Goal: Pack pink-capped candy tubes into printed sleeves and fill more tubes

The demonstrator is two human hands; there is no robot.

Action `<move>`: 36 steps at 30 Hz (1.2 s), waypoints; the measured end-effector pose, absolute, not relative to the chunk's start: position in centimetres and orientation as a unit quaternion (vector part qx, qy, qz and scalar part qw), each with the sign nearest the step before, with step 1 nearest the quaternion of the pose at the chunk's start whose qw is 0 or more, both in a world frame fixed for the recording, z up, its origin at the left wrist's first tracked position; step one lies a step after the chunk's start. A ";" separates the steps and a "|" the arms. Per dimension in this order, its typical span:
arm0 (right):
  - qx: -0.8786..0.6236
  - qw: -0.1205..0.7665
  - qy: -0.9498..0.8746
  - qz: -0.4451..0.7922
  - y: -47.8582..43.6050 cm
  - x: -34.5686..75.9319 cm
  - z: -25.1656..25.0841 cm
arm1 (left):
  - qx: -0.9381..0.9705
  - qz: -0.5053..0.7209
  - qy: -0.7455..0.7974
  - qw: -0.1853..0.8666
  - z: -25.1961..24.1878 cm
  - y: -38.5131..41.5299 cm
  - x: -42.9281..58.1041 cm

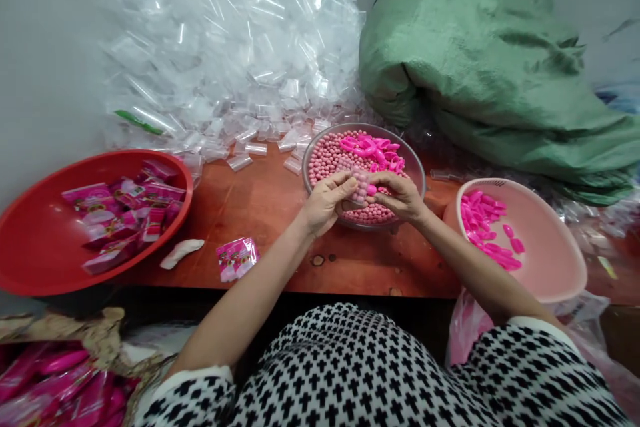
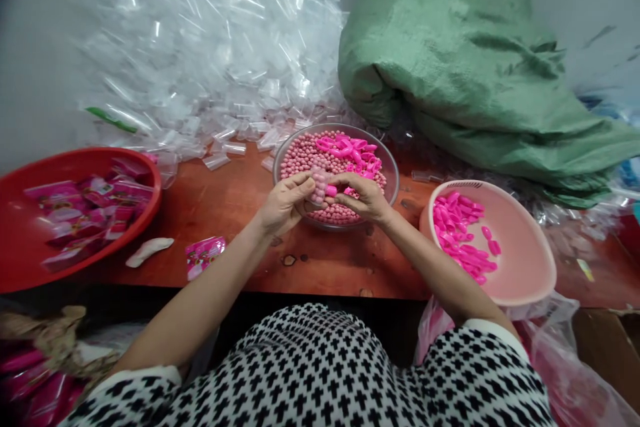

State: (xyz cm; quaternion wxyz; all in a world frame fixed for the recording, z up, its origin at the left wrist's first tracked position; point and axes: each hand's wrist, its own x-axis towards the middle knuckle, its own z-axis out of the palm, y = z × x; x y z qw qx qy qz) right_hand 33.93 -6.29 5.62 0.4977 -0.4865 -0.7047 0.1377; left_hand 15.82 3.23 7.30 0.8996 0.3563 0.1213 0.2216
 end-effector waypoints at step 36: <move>-0.596 0.221 -0.771 -0.033 -5.6 31.8 12.5 | 0.673 0.405 0.159 0.598 4.3 3.9 15.1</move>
